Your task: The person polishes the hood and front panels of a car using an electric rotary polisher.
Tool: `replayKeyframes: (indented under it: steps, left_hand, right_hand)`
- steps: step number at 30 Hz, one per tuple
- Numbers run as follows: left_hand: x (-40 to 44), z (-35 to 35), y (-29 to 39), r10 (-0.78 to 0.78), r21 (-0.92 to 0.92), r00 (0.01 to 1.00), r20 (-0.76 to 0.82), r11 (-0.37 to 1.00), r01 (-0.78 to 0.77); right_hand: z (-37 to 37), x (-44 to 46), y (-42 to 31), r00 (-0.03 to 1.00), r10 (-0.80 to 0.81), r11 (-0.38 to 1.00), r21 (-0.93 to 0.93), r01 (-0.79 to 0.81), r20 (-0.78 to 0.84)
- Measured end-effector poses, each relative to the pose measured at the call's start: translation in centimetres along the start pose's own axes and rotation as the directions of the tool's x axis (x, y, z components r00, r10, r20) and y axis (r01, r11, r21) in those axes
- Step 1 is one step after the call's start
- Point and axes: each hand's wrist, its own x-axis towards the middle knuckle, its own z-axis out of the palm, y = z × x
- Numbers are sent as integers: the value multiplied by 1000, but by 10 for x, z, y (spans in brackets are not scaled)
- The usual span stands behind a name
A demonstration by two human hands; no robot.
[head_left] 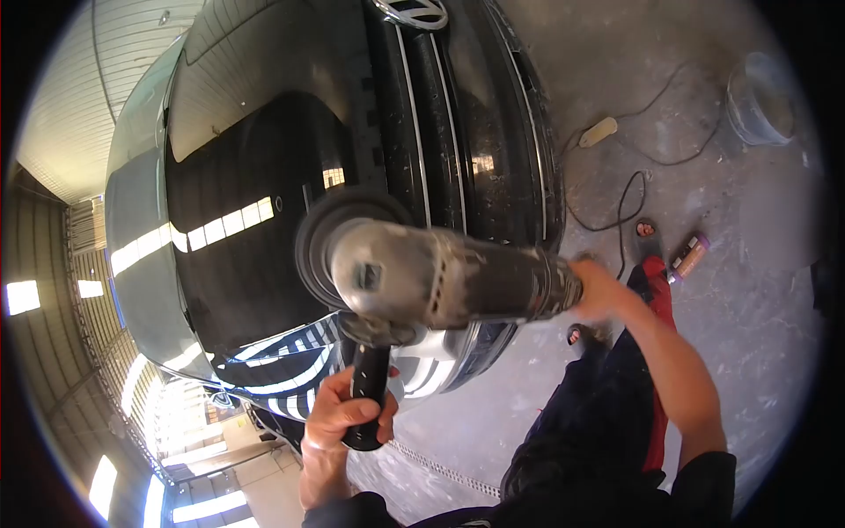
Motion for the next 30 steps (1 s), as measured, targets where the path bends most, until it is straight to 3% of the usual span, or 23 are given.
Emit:
replayKeyframes:
  steps: [5, 9, 11, 12, 15, 19, 22, 27, 30]
  left_hand:
    - [-36, -27, -47, -79, 2, 997, 12, 997, 79]
    - [-77, -69, -93, -65, -26, 998, 2, 998, 65]
    - [-99, -94, -119, -52, -37, 998, -23, 998, 51]
    - [-110, -105, -132, -34, -37, 998, -52, 999, 32]
    - [-122, -118, -158, 20, -8, 994, -104, 1000, -21]
    - [-108, -112, -164, 50, 11, 993, -110, 999, -49]
    - [-87, -75, -126, 17, 42, 991, -131, 999, -12]
    - [-40, -18, -64, -17, 76, 989, -150, 997, 28]
    - [-9, 10, -23, -26, 103, 990, -141, 994, 40]
  right_hand:
    - [69, -50, 19, 998, 56, 998, 13, -55, -31]
    - [128, -71, 23, 997, 74, 994, -82, -75, -23]
    - [147, -82, 15, 999, 4, 990, -138, -8, -35]
    - [161, -85, 24, 1000, -17, 997, -80, 16, -13]
    - [162, -95, 1, 1000, 15, 985, -173, -12, 18]
    - [137, -94, -1, 1000, 25, 975, -221, -22, 9]
    - [103, -87, 1, 997, 77, 972, -224, -70, 22]
    - [28, -54, -2, 1000, 21, 977, -212, -16, 22]
    - [-22, -27, -15, 991, 98, 976, -204, -78, 89]
